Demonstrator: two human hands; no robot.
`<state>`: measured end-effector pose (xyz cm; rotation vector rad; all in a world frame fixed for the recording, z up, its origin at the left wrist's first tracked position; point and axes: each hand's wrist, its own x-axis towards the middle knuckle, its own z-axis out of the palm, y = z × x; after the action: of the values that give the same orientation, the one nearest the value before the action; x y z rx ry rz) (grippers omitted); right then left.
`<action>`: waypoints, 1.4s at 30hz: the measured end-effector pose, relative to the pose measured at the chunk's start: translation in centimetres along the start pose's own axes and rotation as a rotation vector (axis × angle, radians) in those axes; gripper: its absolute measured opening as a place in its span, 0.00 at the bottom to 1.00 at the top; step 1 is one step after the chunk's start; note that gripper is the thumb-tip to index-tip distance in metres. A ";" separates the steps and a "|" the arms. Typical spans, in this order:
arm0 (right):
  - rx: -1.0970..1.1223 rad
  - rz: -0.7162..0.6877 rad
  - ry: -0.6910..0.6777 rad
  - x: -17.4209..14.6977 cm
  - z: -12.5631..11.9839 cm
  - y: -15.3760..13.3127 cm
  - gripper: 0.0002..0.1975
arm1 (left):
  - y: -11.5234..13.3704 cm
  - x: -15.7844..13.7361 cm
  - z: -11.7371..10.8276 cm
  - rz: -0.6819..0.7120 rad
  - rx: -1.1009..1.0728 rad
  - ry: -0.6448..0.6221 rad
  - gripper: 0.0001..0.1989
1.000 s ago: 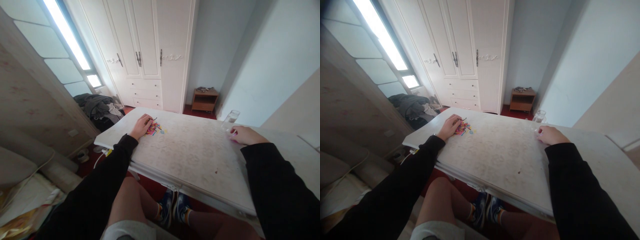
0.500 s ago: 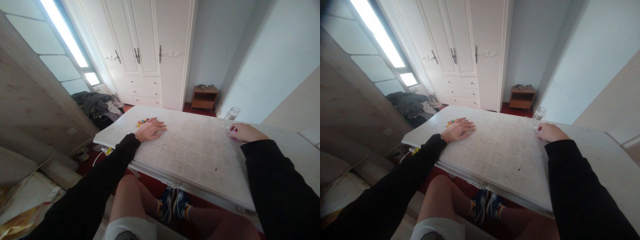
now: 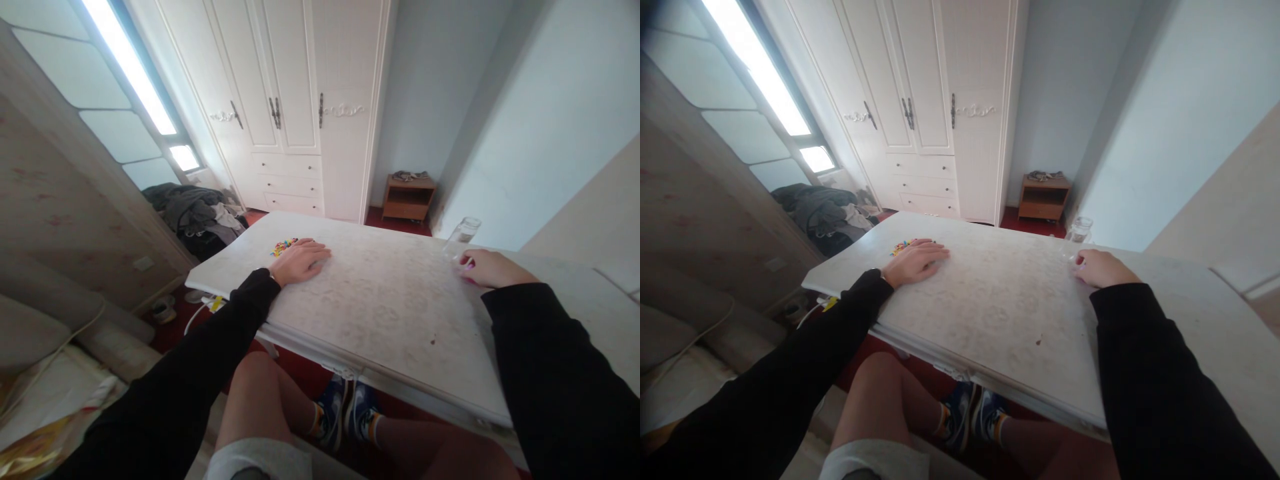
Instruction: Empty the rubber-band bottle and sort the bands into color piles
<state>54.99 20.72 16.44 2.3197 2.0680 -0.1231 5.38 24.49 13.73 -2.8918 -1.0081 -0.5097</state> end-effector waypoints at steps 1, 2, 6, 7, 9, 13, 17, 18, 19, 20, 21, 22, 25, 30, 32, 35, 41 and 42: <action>-0.002 0.001 0.000 0.0 0.0 0.0 0.10 | 0.0 0.0 0.1 0.011 -0.019 -0.030 0.19; -0.002 0.002 -0.004 0.0 0.0 0.0 0.10 | -0.1 0.0 0.2 0.005 -0.025 -0.043 0.20; -0.009 0.010 -0.024 0.2 0.1 0.2 0.12 | -0.6 -0.1 0.6 -0.116 0.027 0.031 0.17; -0.010 0.010 -0.027 0.3 0.1 0.2 0.12 | -0.7 -0.1 0.6 -0.152 0.045 0.057 0.15; -0.009 0.013 -0.036 0.4 0.2 0.4 0.13 | -0.9 -0.2 0.6 -0.210 0.082 0.104 0.13; -0.013 0.011 -0.045 0.7 0.4 0.6 0.13 | -1.2 -0.3 0.3 -0.287 0.097 0.169 0.11; -0.003 0.006 -0.039 0.6 0.5 0.7 0.13 | -1.3 -0.7 0.3 -0.386 0.097 0.257 0.12; 0.004 0.006 -0.039 0.6 0.5 0.7 0.13 | -1.3 -0.8 0.4 -0.421 0.104 0.260 0.15; 0.009 0.004 -0.039 0.6 0.4 0.6 0.13 | -1.3 -0.9 0.5 -0.457 0.104 0.241 0.19; 0.013 0.003 -0.038 0.6 0.4 0.6 0.13 | -1.4 -1.0 0.6 -0.491 0.096 0.208 0.23; 0.015 0.007 -0.038 0.5 0.4 0.6 0.12 | -1.5 -1.1 0.7 -0.516 0.080 0.167 0.26; 0.014 0.009 -0.037 0.5 0.4 0.6 0.12 | -1.6 -1.2 0.8 -0.530 0.058 0.128 0.26; 0.009 0.008 -0.035 0.6 0.5 0.6 0.12 | -2.0 -1.2 1.0 -0.525 0.014 0.086 0.22; 0.003 -0.001 -0.031 0.5 0.5 0.6 0.11 | -2.7 -1.1 1.2 -0.500 -0.015 0.164 0.13; 0.010 -0.004 -0.034 0.5 0.4 0.5 0.11 | -3.0 -1.0 1.3 -0.474 -0.035 0.217 0.11; 0.017 0.000 -0.032 0.5 0.4 0.5 0.12 | -3.1 -0.9 1.1 -0.456 -0.046 0.292 0.09; 0.026 0.007 -0.025 0.7 0.6 0.6 0.13 | -2.2 -0.7 0.2 -0.436 -0.090 0.398 0.08; 0.024 0.002 -0.021 0.8 0.6 0.7 0.12 | -2.0 -0.7 0.1 -0.437 -0.097 0.400 0.08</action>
<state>55.73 21.36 15.73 2.3235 2.0664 -0.1724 3.65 25.70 13.25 -2.4734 -1.5664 -1.1292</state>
